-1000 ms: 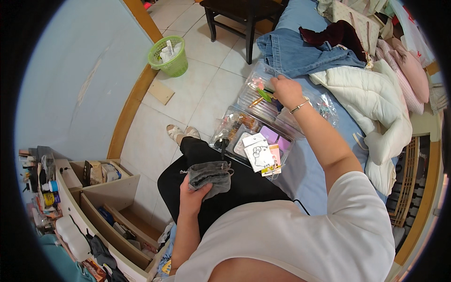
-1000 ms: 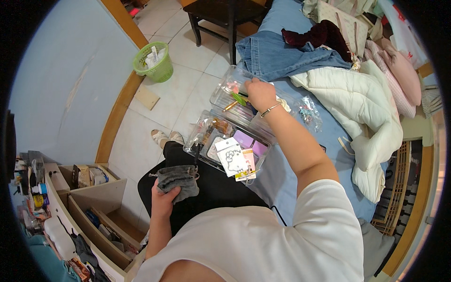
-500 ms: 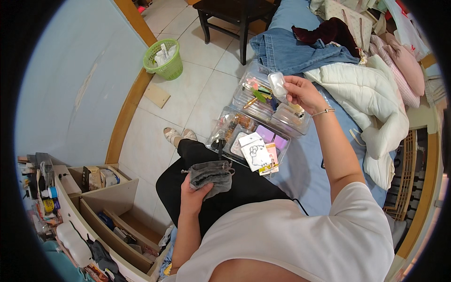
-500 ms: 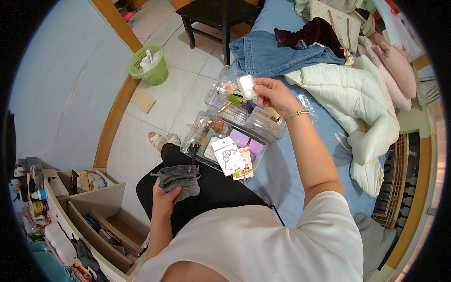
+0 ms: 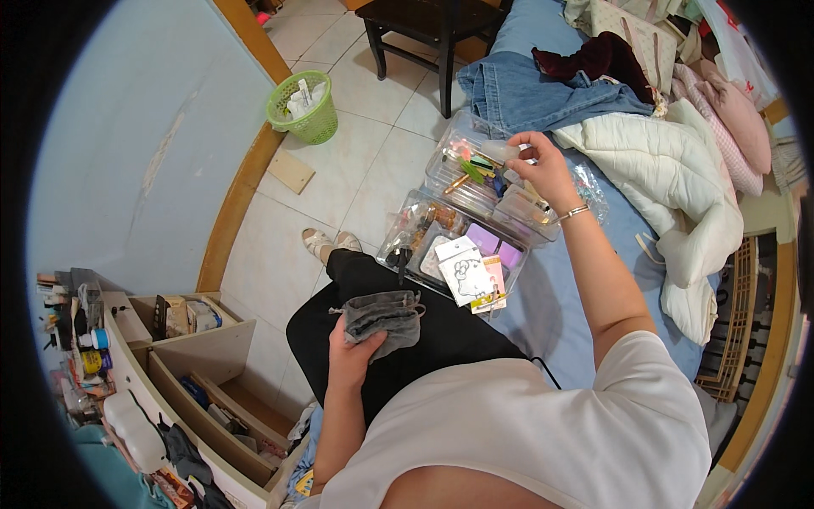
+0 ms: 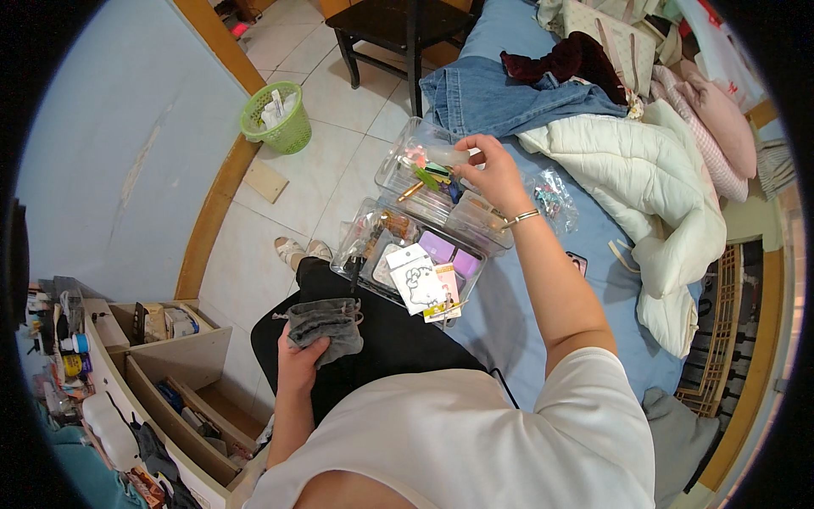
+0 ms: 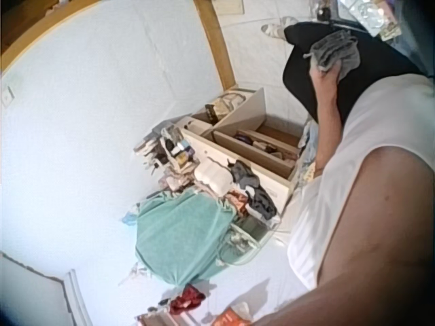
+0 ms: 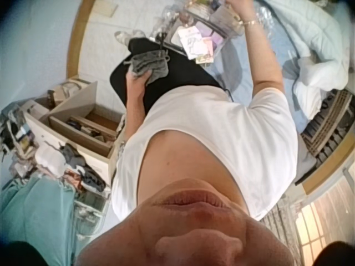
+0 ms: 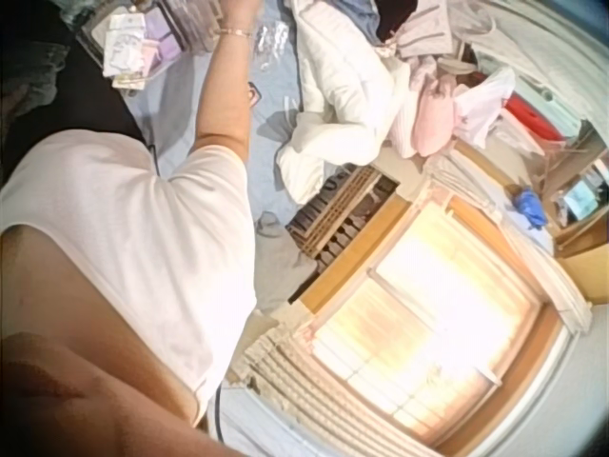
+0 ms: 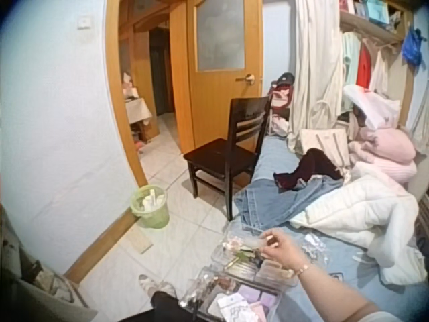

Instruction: The person sits cross-legged and sorts through various small accessories, including hair clips, a pouch, and packaged items. They open plastic bags, inspect the contents, and place items into a clear plastic organizer box.

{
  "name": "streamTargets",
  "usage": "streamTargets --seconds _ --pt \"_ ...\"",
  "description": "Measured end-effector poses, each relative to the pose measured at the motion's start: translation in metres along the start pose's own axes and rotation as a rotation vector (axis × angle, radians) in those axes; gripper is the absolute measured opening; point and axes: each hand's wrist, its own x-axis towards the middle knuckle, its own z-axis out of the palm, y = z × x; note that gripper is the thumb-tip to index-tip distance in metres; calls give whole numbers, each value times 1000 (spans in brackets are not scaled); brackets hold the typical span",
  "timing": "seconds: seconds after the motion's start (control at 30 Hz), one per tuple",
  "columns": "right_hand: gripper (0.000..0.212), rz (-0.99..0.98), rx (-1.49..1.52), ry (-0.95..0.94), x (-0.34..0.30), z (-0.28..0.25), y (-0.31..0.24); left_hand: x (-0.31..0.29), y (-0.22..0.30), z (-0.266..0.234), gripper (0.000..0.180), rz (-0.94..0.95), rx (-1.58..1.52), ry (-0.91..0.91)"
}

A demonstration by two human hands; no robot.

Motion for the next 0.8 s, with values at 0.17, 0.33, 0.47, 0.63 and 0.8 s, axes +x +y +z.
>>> streamTargets --seconds 0.17,0.33,0.47,0.63,0.8 --pt "26 -167 -433 27 -4 9 3 1 1 3 40 1 -18 -3" --pt "24 -290 -687 -93 -8 34 -3 3 0 4 42 -22 31 28" --pt "23 -388 -719 -149 -13 44 -3 4 2 4 42 -36 56 40" --pt "18 -132 -792 -81 -5 9 12 6 -1 1 41 -39 31 31" --pt "20 22 -1063 -50 -9 -19 41 14 -1 10 40 -33 38 -19"
